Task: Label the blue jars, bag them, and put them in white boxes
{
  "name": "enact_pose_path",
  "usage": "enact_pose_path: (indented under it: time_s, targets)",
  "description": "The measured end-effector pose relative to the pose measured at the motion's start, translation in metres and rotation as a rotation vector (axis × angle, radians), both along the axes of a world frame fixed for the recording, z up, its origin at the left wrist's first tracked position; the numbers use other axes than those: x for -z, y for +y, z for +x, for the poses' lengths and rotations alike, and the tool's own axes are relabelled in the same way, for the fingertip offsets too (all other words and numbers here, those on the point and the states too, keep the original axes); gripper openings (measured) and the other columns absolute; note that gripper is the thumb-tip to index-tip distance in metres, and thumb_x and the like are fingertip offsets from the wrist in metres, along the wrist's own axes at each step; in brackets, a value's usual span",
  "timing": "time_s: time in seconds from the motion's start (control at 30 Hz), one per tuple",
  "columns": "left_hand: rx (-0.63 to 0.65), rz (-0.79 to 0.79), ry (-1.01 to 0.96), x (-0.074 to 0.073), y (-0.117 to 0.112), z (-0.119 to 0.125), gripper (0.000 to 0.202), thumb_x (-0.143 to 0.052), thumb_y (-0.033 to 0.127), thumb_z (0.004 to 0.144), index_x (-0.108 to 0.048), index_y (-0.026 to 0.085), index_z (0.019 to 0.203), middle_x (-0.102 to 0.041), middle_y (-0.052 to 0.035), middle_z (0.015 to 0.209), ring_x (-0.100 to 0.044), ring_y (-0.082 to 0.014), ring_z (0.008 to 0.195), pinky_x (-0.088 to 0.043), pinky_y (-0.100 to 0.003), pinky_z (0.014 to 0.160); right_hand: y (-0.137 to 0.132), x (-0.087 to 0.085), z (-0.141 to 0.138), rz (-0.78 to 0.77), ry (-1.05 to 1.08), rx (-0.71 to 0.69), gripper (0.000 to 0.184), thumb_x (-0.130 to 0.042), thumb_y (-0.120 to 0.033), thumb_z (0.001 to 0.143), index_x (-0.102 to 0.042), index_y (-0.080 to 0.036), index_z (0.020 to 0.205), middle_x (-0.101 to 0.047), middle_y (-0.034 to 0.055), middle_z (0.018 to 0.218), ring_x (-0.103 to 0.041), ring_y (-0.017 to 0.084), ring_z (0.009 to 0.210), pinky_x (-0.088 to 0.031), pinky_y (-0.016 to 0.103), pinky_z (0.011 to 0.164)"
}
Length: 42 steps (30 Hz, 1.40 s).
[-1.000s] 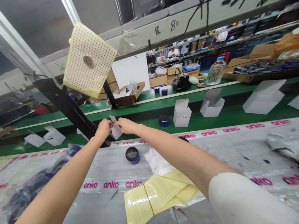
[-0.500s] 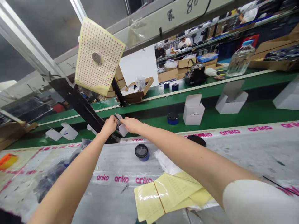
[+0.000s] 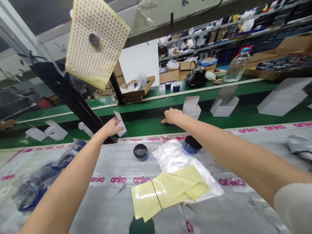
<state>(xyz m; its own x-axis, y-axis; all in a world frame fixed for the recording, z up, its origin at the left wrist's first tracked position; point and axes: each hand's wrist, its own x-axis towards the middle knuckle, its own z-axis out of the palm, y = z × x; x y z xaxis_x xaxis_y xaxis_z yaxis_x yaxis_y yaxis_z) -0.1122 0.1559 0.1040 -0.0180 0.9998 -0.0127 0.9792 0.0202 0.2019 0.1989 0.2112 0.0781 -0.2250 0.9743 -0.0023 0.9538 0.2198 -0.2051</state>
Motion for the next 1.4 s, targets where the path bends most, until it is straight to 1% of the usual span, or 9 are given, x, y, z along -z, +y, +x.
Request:
enact_pose_path:
  time_s: [0.37, 0.5, 0.6, 0.73, 0.8, 0.93, 1.07, 1.17, 1.4]
  targets:
    - [-0.189, 0.277, 0.168, 0.023, -0.02, 0.037, 0.04, -0.05, 0.021, 0.092, -0.058, 0.012, 0.13, -0.057, -0.023, 0.136, -0.049, -0.0395, 0.133, -0.045, -0.051, 0.108, -0.098, -0.017, 0.088, 0.178, 0.258, -0.029, 0.054, -0.065, -0.04, 0.091, -0.048, -0.023, 0.14, -0.063, 0.012, 0.134, -0.063, 0.033, 0.118, -0.051, 0.041, 0.095]
    - [-0.18, 0.399, 0.126, 0.013, -0.049, 0.051, 0.06, -0.051, 0.032, 0.096, -0.037, 0.011, 0.15, -0.028, -0.0248, 0.163, -0.029, -0.0411, 0.15, -0.034, -0.06, 0.116, -0.138, -0.001, 0.142, 0.159, 0.117, 0.133, 0.047, -0.062, -0.028, 0.085, -0.056, -0.02, 0.131, -0.063, 0.016, 0.125, -0.066, 0.038, 0.108, -0.052, 0.046, 0.085]
    - [-0.026, 0.303, -0.128, 0.008, -0.08, 0.061, 0.063, -0.051, 0.046, 0.096, -0.038, 0.021, 0.152, -0.034, -0.0152, 0.164, -0.034, -0.0352, 0.15, -0.037, -0.05, 0.118, -0.152, 0.016, 0.159, -0.038, 0.063, 0.109, 0.046, -0.064, -0.022, 0.081, -0.061, -0.019, 0.126, -0.065, 0.0153, 0.121, -0.068, 0.036, 0.101, -0.053, 0.042, 0.078]
    - [0.219, -0.135, -0.242, 0.016, -0.11, 0.08, 0.083, -0.076, 0.048, 0.078, -0.041, 0.032, 0.152, -0.041, -0.0065, 0.162, -0.038, -0.0321, 0.149, -0.038, -0.041, 0.119, -0.172, 0.018, 0.149, 0.024, 0.106, 0.04, 0.055, -0.073, -0.026, 0.078, -0.06, -0.025, 0.131, -0.063, 0.0136, 0.13, -0.059, 0.038, 0.118, -0.051, 0.045, 0.089]
    - [0.219, -0.117, -0.2, 0.023, -0.117, 0.094, 0.086, -0.081, 0.041, 0.074, -0.043, 0.03, 0.15, -0.038, -0.009, 0.163, -0.034, -0.0339, 0.151, -0.034, -0.044, 0.121, -0.186, 0.011, 0.135, 0.102, 0.183, -0.027, 0.047, -0.071, -0.033, 0.083, -0.062, -0.025, 0.128, -0.064, 0.0136, 0.13, -0.057, 0.038, 0.12, -0.05, 0.046, 0.091]
    - [0.37, 0.094, -0.3, 0.027, -0.133, 0.13, 0.045, -0.068, 0.04, 0.09, -0.06, 0.028, 0.132, -0.053, -0.009, 0.15, -0.048, -0.0298, 0.141, -0.04, -0.042, 0.116, -0.208, 0.005, 0.102, -0.075, 0.368, -0.252, 0.02, -0.052, -0.03, 0.098, -0.07, -0.026, 0.106, -0.073, 0.0079, 0.104, -0.067, 0.026, 0.093, -0.049, 0.035, 0.076]
    - [0.667, -0.254, -0.433, 0.03, -0.151, 0.159, 0.032, -0.069, 0.043, 0.091, -0.067, 0.028, 0.12, -0.067, -0.0058, 0.124, -0.062, -0.0253, 0.118, -0.048, -0.037, 0.103, -0.215, 0.015, 0.084, -0.284, 0.384, -0.249, 0.024, -0.056, -0.033, 0.099, -0.07, -0.023, 0.083, -0.072, 0.0054, 0.086, -0.066, 0.024, 0.081, -0.045, 0.034, 0.068]
    - [0.69, -0.367, -0.49, 0.043, -0.155, 0.166, 0.032, -0.075, 0.037, 0.088, -0.067, 0.026, 0.118, -0.066, -0.0055, 0.12, -0.06, -0.0257, 0.116, -0.046, -0.038, 0.102, -0.221, 0.025, 0.08, -0.277, 0.456, -0.29, 0.022, -0.074, -0.044, 0.087, -0.069, -0.023, 0.094, -0.071, 0.0045, 0.094, -0.065, 0.025, 0.09, -0.048, 0.035, 0.072]
    - [0.531, -0.527, -0.791, 0.061, -0.151, 0.16, 0.04, -0.079, 0.017, 0.08, -0.058, 0.025, 0.113, -0.064, 0.0005, 0.101, -0.062, -0.0185, 0.095, -0.048, -0.03, 0.083, -0.233, 0.049, 0.068, -0.052, 0.505, -0.409, 0.018, -0.063, -0.003, 0.086, -0.064, -0.021, 0.087, -0.07, 0.0011, 0.085, -0.066, 0.02, 0.08, -0.049, 0.032, 0.075]
